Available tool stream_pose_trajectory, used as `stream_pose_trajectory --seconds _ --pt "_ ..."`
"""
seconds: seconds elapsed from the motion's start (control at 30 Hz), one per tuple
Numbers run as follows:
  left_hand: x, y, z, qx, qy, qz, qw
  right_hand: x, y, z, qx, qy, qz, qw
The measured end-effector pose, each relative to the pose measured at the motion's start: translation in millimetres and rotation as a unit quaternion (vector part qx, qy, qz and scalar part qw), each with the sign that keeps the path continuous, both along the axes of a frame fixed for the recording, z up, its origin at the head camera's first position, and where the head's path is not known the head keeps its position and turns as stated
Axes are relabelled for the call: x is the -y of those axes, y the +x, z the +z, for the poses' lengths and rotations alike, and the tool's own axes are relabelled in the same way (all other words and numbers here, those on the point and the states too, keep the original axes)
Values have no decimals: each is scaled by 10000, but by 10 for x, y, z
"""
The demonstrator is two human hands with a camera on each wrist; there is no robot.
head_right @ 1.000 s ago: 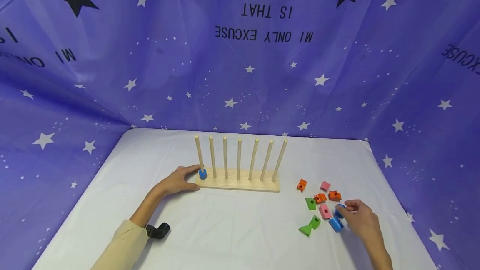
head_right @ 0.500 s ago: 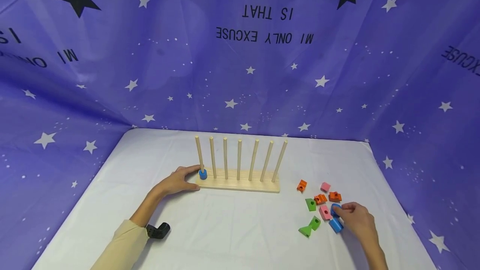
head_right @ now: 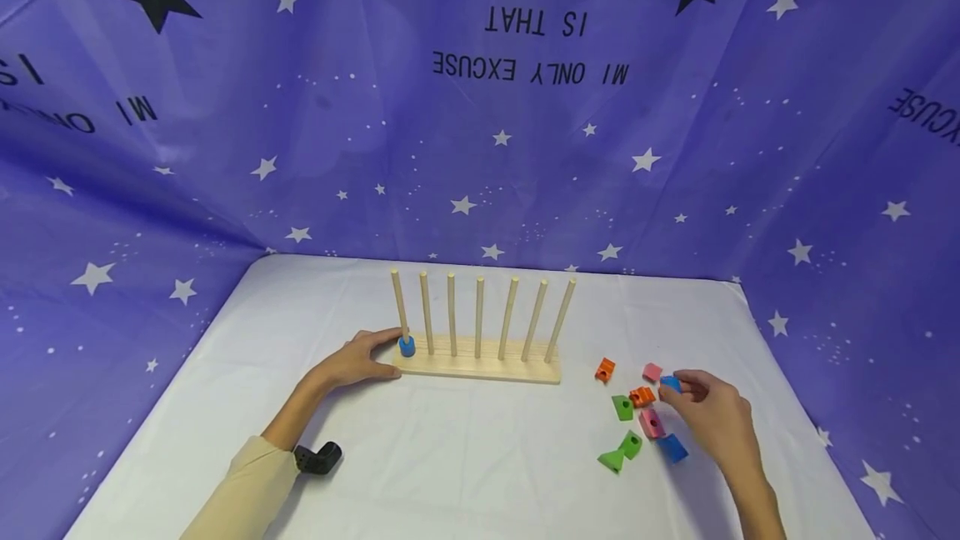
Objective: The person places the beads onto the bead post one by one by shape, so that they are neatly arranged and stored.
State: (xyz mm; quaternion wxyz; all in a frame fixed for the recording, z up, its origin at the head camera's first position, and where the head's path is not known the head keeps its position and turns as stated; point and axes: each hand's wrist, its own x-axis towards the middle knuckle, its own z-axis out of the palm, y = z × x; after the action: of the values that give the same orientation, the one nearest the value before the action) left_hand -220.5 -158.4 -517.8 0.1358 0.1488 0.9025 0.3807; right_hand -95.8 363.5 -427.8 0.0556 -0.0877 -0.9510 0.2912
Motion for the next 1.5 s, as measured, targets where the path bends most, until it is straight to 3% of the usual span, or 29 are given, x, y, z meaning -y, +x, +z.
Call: stream_pose_trajectory --seconds 0.1,0.2,0.4,0.53,0.7,1.0,1.17,1.5 --pt "12 5 -3 -44 36 -39 10000 267 -34 191 -634 -421 467 9960" --pt "22 8 -11 -71 74 -36 9999 579 -72 375 -1006 -1039 920 9852" --pt "13 2 -33 -98 93 -115 9998 1138 -183 609 -1702 -1919 1778 9500" --pt "9 -1 -18 -128 107 -99 9998 1462 -320 689 -2005 -2583 2285 9170" --pt "16 -1 -31 -169 84 -101 9998 1865 -510 768 -2176 -3196 2833 8776" --pt "5 9 -1 -117 -32 -77 9999 2548 -760 815 -1991 -3714 3201 8485" --pt "6 2 -20 -100 -83 -97 9999 2872 -894 803 -2084 -3800 3241 8409" --pt "-1 -5 11 -15 -8 -132 9999 3253 -1111 694 -2126 -3600 2784 8647"
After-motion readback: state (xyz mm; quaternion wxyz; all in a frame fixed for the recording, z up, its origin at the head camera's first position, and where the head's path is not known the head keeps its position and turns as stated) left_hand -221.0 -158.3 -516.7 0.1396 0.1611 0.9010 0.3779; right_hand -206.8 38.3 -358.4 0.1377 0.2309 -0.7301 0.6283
